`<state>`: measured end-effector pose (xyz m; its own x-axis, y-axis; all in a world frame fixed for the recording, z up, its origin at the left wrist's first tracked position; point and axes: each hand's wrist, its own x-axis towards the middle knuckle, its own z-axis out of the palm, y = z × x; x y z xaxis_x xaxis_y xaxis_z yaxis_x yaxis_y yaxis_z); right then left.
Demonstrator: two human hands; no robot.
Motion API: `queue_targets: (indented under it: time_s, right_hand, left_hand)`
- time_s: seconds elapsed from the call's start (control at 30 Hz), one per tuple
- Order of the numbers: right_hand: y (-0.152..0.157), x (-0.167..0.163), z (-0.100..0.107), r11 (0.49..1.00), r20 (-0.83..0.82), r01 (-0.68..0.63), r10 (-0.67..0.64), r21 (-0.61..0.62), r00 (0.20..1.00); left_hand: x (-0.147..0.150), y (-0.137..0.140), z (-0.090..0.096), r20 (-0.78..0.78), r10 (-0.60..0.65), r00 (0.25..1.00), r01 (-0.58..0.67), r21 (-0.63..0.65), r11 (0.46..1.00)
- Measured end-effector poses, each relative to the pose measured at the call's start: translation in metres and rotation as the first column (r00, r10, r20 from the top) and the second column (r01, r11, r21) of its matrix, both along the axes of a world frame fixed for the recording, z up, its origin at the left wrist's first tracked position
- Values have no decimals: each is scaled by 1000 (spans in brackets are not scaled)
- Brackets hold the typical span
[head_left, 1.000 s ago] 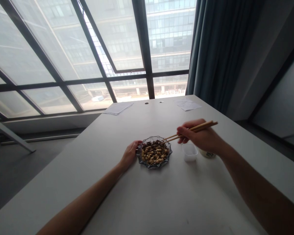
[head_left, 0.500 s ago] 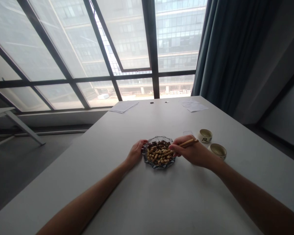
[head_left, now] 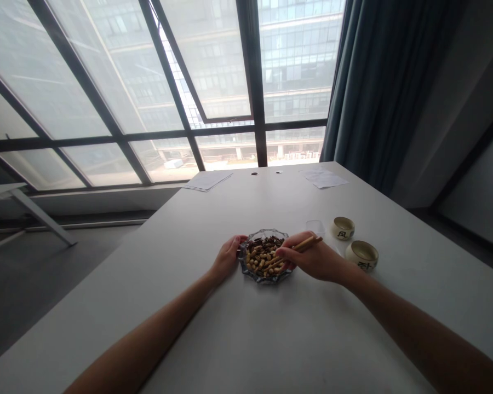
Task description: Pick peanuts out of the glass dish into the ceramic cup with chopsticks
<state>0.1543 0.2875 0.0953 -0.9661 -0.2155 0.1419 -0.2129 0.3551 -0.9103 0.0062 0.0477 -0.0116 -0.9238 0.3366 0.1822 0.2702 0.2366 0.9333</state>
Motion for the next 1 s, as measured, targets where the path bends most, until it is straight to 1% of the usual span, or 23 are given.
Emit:
queue_targets:
  time_s: [0.2, 0.3, 0.4, 0.5, 0.6, 0.63, 0.7, 0.77, 0.83, 0.87, 0.93, 1.0]
  right_hand:
    - [-3, -5, -7, 990, 32, 86, -83, -108, 996]
    - [-3, -5, -7, 982, 28, 139, -137, -130, 990]
    - [6, -2, 3, 979, -8, 173, -175, -112, 985]
    - [23, 6, 23, 959, -44, 268, -273, -96, 961]
    - [43, 19, 47, 918, -59, 389, -394, -80, 917]
    - [50, 25, 55, 896, -72, 438, -442, -67, 894]
    - [65, 37, 70, 834, -107, 551, -550, -23, 828]
    - [81, 51, 81, 758, -141, 652, -643, 26, 753]
    - [98, 62, 87, 704, -157, 708, -694, 56, 703]
    - [108, 66, 88, 688, -155, 722, -708, 71, 689]
    - [126, 71, 86, 673, -129, 733, -721, 103, 680]
    - [143, 71, 81, 680, -94, 721, -715, 137, 693]
  left_hand:
    - [-1, 0, -1, 0, -1, 1000, 1, 5, 1000]
    - [-1, 0, -1, 1, -6, 1000, 6, 9, 1000]
    - [0, 0, 0, -2, -3, 1000, 3, 7, 1000]
    - [0, 0, 1, -6, 5, 1000, -5, 3, 1000]
    - [0, 0, 0, -8, 6, 1000, -6, 5, 1000]
    - [-1, 0, -1, -8, 6, 1000, -5, 7, 1000]
    - [-2, 0, -2, -7, 3, 1000, -3, 10, 1000]
    - [-3, 0, -3, -7, 2, 1000, -2, 13, 1000]
    - [-3, 0, -3, -7, 5, 1000, -5, 16, 1000]
    - [-3, 0, -3, -7, 8, 1000, -8, 17, 1000]
    - [-3, 0, -2, -6, 14, 1000, -14, 18, 1000]
    - [-2, 0, -1, -3, 12, 1000, -12, 17, 1000]
